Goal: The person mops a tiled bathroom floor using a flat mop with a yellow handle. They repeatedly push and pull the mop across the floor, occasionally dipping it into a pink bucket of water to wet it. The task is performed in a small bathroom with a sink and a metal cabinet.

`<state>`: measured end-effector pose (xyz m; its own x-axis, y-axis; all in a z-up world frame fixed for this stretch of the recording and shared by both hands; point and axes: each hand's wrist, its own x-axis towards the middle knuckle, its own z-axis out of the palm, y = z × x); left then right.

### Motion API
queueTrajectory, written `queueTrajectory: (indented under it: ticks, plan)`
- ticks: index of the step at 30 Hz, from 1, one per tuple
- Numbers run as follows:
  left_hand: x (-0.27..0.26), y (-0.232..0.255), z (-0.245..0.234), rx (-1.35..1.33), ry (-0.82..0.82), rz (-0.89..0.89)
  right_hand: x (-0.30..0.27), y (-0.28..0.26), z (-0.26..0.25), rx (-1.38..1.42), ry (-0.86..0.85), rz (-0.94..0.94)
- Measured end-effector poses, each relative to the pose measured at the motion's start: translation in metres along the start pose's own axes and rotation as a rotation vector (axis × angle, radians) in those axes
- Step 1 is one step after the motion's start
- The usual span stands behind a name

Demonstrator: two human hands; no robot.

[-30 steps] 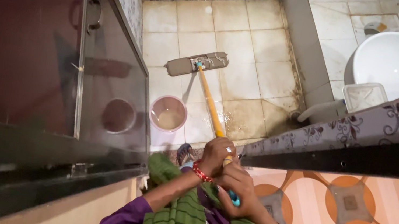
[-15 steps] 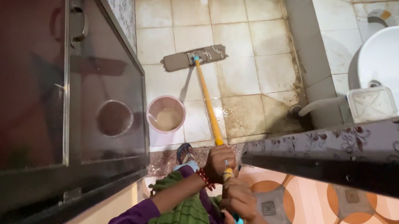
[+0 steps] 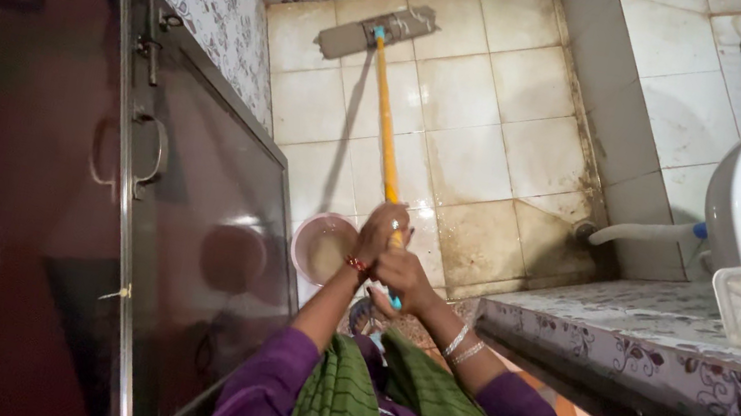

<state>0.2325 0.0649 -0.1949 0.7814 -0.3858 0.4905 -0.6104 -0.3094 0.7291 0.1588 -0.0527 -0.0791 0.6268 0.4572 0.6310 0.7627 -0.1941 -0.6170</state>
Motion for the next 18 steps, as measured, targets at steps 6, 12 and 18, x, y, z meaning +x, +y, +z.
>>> queueTrajectory:
  ticks: [6, 12, 18]
  plan:
    - [0.025, -0.052, 0.008, 0.048, -0.121, -0.130, 0.016, 0.034, -0.005, -0.037, -0.025, 0.126]
    - [0.000, -0.038, 0.028, 0.091, -0.121, -0.006, -0.017, 0.003, -0.012, -0.083, -0.051, 0.183]
    - [-0.042, 0.076, 0.024, 0.126, -0.105, -0.058, -0.047, -0.096, -0.034, -0.073, 0.032, 0.143]
